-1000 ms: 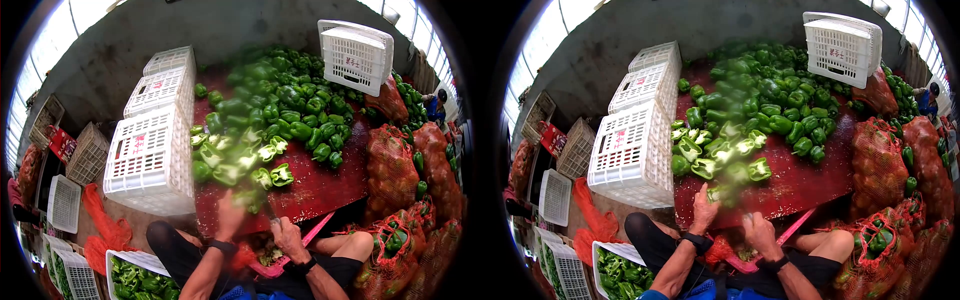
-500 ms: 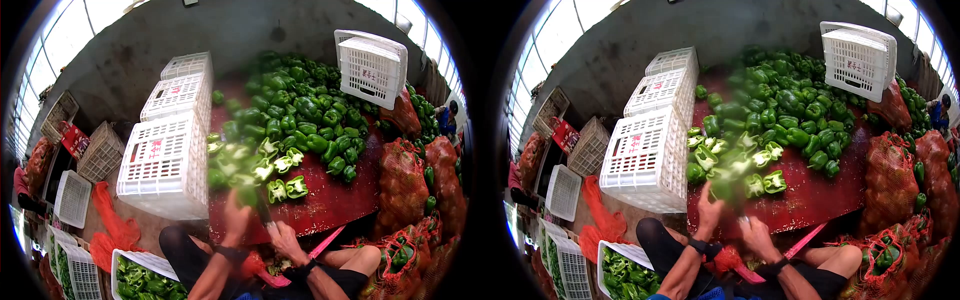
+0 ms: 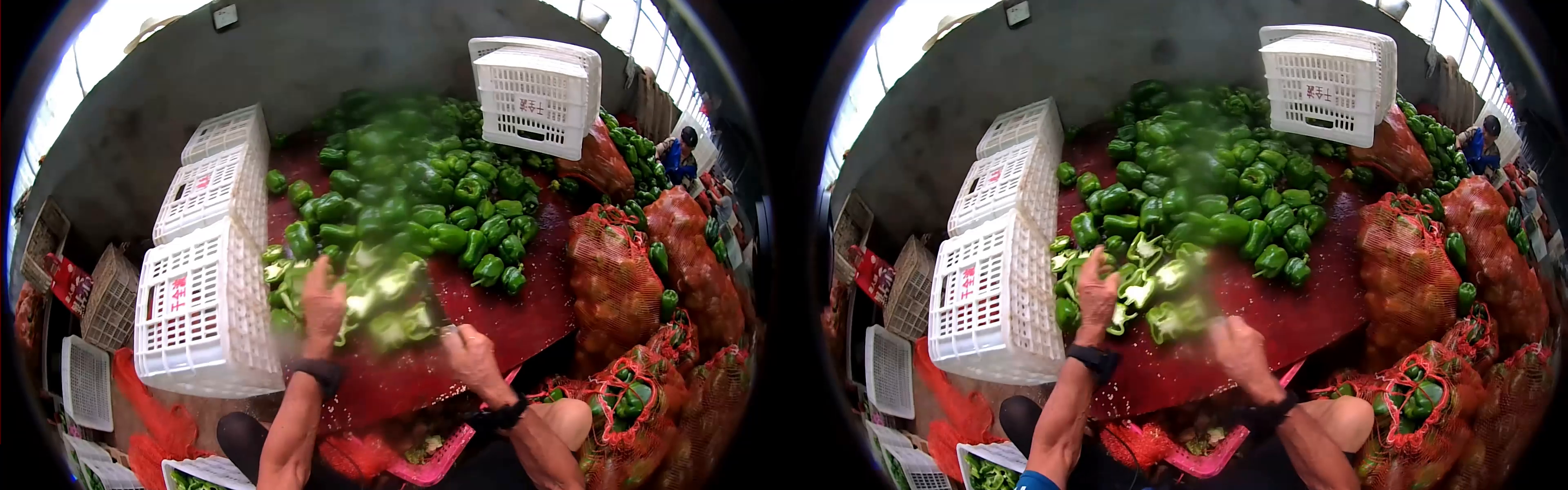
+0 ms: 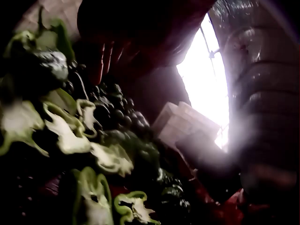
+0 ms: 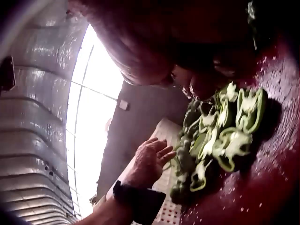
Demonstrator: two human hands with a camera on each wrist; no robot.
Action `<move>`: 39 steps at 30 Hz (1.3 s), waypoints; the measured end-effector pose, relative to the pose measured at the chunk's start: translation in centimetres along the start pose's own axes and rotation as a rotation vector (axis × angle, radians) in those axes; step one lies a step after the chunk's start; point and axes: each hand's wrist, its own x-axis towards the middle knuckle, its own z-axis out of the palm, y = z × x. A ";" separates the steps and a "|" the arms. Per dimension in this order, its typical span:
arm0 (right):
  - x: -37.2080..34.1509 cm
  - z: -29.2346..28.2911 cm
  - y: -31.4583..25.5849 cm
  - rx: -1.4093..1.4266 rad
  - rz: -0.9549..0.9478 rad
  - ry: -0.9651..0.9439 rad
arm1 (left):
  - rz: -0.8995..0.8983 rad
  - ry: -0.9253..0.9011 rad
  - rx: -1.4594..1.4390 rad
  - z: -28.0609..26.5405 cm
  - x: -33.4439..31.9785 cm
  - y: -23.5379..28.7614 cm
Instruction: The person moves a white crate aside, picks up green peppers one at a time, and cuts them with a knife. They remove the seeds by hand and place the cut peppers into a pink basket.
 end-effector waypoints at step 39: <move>-6.7 3.7 0.1 0.068 -0.143 -0.285 | -0.311 0.070 0.340 -2.0 -19.8 1.5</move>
